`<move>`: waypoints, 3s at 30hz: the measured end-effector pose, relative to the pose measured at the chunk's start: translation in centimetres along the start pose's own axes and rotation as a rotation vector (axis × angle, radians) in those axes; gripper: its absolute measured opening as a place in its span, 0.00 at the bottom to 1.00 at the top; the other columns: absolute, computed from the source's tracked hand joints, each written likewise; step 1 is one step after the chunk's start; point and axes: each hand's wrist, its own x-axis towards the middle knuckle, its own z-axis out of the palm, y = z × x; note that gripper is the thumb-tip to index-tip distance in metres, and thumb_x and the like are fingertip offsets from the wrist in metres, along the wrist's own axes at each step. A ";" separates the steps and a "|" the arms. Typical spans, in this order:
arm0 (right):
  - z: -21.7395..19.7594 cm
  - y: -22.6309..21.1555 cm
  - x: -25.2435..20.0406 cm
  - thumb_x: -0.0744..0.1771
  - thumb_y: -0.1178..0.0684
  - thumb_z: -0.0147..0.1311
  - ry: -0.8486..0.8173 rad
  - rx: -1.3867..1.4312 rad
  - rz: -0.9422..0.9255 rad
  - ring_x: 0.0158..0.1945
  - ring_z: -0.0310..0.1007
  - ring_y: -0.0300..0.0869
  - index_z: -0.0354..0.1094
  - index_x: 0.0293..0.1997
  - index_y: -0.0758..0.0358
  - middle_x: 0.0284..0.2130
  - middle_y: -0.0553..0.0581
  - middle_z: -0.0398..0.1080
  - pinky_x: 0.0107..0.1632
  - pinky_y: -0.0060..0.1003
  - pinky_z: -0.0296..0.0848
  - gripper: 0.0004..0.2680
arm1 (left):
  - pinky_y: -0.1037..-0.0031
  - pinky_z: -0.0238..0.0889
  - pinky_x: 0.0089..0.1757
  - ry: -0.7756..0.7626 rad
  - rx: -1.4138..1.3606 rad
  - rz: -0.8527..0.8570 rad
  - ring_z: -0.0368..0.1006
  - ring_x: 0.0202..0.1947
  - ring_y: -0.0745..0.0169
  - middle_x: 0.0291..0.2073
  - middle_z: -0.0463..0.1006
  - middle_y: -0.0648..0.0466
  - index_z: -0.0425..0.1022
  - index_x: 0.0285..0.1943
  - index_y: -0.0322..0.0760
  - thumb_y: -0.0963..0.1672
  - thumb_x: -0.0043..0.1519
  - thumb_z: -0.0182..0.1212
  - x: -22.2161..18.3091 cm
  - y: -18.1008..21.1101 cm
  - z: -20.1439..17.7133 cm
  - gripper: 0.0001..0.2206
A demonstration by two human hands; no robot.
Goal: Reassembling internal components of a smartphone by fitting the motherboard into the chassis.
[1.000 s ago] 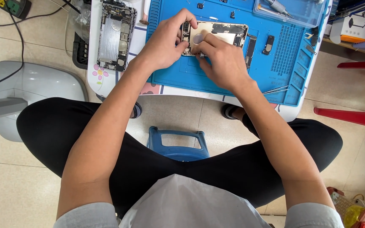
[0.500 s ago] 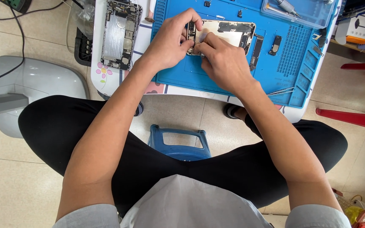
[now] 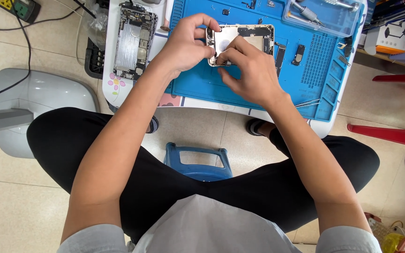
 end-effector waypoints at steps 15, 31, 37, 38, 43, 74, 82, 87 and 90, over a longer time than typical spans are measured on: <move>-4.6 -3.7 -1.4 0.70 0.59 0.65 0.038 0.141 0.020 0.38 0.68 0.41 0.72 0.44 0.58 0.39 0.51 0.69 0.33 0.35 0.61 0.04 | 0.77 0.79 0.36 -0.004 -0.267 -0.158 0.76 0.33 0.67 0.36 0.84 0.53 0.79 0.53 0.43 0.31 0.50 0.61 -3.7 4.0 1.3 0.24; -5.3 -4.0 -2.1 0.70 0.61 0.64 0.031 -0.050 -0.040 0.35 0.69 0.41 0.70 0.44 0.58 0.38 0.50 0.69 0.24 0.37 0.53 0.05 | 0.73 0.83 0.38 -0.013 -0.289 -0.269 0.79 0.31 0.68 0.32 0.85 0.54 0.78 0.58 0.41 0.33 0.53 0.65 -3.9 4.7 1.9 0.23; -5.8 -3.6 -2.5 0.71 0.58 0.64 0.004 -0.075 -0.031 0.35 0.69 0.41 0.70 0.45 0.57 0.38 0.49 0.68 0.23 0.37 0.52 0.04 | 0.73 0.84 0.38 -0.027 -0.273 -0.277 0.79 0.31 0.67 0.33 0.85 0.53 0.78 0.57 0.41 0.32 0.54 0.63 -3.8 5.1 2.2 0.22; -6.0 -3.5 -2.6 0.70 0.57 0.65 -0.012 -0.039 -0.018 0.36 0.71 0.42 0.71 0.46 0.56 0.39 0.49 0.69 0.25 0.37 0.55 0.05 | 0.74 0.82 0.39 -0.039 -0.260 -0.279 0.78 0.31 0.68 0.31 0.84 0.54 0.79 0.58 0.42 0.33 0.55 0.64 -3.8 5.1 2.2 0.22; -6.9 -3.4 -2.8 0.67 0.61 0.66 -0.046 0.047 0.042 0.38 0.72 0.43 0.71 0.47 0.56 0.41 0.50 0.69 0.31 0.38 0.61 0.09 | 0.74 0.82 0.41 -0.062 -0.265 -0.280 0.79 0.33 0.68 0.29 0.82 0.54 0.79 0.59 0.43 0.34 0.57 0.65 -4.0 5.7 2.4 0.21; -8.0 -4.1 -3.6 0.70 0.62 0.60 -0.085 -0.007 -0.031 0.42 0.75 0.47 0.73 0.50 0.55 0.44 0.52 0.73 0.22 0.40 0.55 0.06 | 0.73 0.82 0.36 -0.156 -0.180 -0.075 0.81 0.33 0.66 0.34 0.84 0.52 0.75 0.48 0.41 0.31 0.57 0.61 -5.2 6.6 2.4 0.16; -7.9 -3.7 -3.7 0.67 0.65 0.59 -0.124 0.012 -0.030 0.38 0.74 0.48 0.75 0.52 0.54 0.47 0.52 0.74 0.22 0.41 0.54 0.11 | 0.73 0.83 0.36 -0.149 -0.177 -0.079 0.81 0.33 0.65 0.34 0.84 0.51 0.75 0.47 0.42 0.31 0.56 0.61 -5.3 6.4 2.3 0.16; -8.1 -4.5 -3.3 0.69 0.59 0.63 -0.058 -0.013 -0.050 0.41 0.74 0.45 0.74 0.47 0.55 0.43 0.51 0.73 0.22 0.39 0.54 0.05 | 0.77 0.80 0.38 -0.133 -0.150 -0.079 0.78 0.34 0.69 0.34 0.82 0.55 0.76 0.48 0.42 0.31 0.57 0.61 -5.7 7.1 2.4 0.16; -7.9 -4.4 -3.4 0.70 0.61 0.62 -0.025 -0.020 -0.060 0.40 0.74 0.46 0.74 0.47 0.56 0.42 0.51 0.73 0.22 0.40 0.53 0.05 | 0.76 0.80 0.35 -0.149 -0.188 -0.036 0.78 0.34 0.68 0.36 0.83 0.53 0.76 0.47 0.41 0.31 0.56 0.61 -5.4 6.5 2.3 0.16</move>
